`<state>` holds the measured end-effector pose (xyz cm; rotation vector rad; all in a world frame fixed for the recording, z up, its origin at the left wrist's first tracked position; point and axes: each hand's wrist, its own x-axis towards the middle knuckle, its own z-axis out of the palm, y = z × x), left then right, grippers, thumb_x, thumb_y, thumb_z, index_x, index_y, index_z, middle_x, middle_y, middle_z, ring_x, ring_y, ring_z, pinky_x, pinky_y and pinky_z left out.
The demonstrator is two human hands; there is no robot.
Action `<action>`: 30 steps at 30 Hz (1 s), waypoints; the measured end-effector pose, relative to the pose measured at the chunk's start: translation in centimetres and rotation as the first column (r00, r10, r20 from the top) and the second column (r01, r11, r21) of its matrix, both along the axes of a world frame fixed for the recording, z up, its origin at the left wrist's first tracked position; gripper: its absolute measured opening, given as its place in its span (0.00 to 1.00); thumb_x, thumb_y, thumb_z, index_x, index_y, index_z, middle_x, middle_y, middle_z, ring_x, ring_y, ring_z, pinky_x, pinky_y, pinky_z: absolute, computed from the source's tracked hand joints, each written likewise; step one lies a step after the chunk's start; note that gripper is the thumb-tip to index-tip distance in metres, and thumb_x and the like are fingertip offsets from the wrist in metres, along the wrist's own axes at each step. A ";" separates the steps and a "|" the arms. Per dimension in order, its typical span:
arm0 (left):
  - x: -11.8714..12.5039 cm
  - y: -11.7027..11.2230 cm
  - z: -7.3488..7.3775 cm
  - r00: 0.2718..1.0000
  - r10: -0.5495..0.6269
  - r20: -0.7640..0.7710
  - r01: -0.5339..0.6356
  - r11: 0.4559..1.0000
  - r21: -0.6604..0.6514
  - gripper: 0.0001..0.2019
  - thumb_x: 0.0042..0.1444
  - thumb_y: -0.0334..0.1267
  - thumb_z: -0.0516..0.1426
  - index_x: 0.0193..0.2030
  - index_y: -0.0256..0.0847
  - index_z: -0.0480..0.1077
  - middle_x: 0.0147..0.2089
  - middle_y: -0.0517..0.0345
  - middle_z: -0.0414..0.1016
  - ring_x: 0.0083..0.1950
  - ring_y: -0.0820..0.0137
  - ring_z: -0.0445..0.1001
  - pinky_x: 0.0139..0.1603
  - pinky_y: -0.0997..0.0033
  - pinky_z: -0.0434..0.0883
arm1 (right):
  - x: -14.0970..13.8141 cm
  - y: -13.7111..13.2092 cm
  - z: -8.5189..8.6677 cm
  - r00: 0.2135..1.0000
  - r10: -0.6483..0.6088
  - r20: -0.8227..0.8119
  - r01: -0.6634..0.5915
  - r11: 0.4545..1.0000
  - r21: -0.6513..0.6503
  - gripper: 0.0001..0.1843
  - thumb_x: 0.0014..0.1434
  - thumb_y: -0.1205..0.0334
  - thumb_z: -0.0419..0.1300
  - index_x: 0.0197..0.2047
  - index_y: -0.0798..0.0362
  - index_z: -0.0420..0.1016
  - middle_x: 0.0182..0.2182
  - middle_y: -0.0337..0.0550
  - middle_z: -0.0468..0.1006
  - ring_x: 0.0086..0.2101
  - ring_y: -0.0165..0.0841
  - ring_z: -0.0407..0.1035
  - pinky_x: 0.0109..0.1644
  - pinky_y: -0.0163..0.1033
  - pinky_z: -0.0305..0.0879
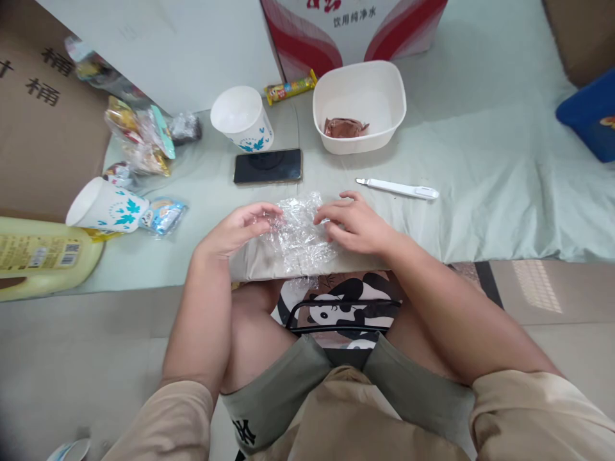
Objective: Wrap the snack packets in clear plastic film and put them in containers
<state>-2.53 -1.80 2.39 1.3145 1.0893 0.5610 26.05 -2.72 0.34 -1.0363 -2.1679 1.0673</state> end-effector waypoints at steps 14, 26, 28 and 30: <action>2.4 -0.6 0.9 0.966 0.060 0.252 -0.050 0.998 -0.047 0.28 0.38 0.33 0.71 0.47 0.47 0.67 0.38 0.62 0.73 0.33 0.73 0.76 0.32 0.73 0.72 | 0.3 0.3 0.6 0.821 -0.397 -0.410 0.236 0.890 -0.390 0.27 0.59 0.42 0.65 0.57 0.43 0.69 0.61 0.46 0.75 0.64 0.43 0.66 0.67 0.51 0.65; 3.3 0.1 0.1 0.865 0.313 0.392 -0.245 0.945 -0.216 0.40 0.44 0.62 0.68 0.61 0.52 0.63 0.45 0.55 0.79 0.43 0.64 0.81 0.44 0.65 0.77 | -0.7 -0.2 2.2 0.867 -0.346 -0.359 0.114 0.839 -0.532 0.11 0.54 0.57 0.68 0.36 0.49 0.71 0.31 0.37 0.75 0.32 0.31 0.70 0.38 0.39 0.71; 3.7 0.2 -0.4 0.884 0.269 0.383 -0.174 0.949 -0.265 0.46 0.41 0.64 0.70 0.64 0.53 0.61 0.49 0.52 0.80 0.48 0.57 0.82 0.47 0.58 0.78 | -0.9 0.0 2.1 0.848 -0.423 -0.319 0.222 0.831 -0.510 0.09 0.56 0.58 0.66 0.37 0.48 0.70 0.31 0.37 0.73 0.31 0.30 0.70 0.38 0.40 0.71; 4.1 0.1 -0.8 0.927 0.211 0.309 -0.120 0.950 -0.288 0.49 0.37 0.55 0.75 0.66 0.53 0.60 0.45 0.53 0.82 0.44 0.57 0.83 0.46 0.57 0.78 | -1.0 0.1 1.7 0.813 -0.501 -0.297 0.323 0.812 -0.487 0.11 0.57 0.58 0.65 0.43 0.46 0.71 0.37 0.38 0.73 0.30 0.30 0.69 0.37 0.40 0.71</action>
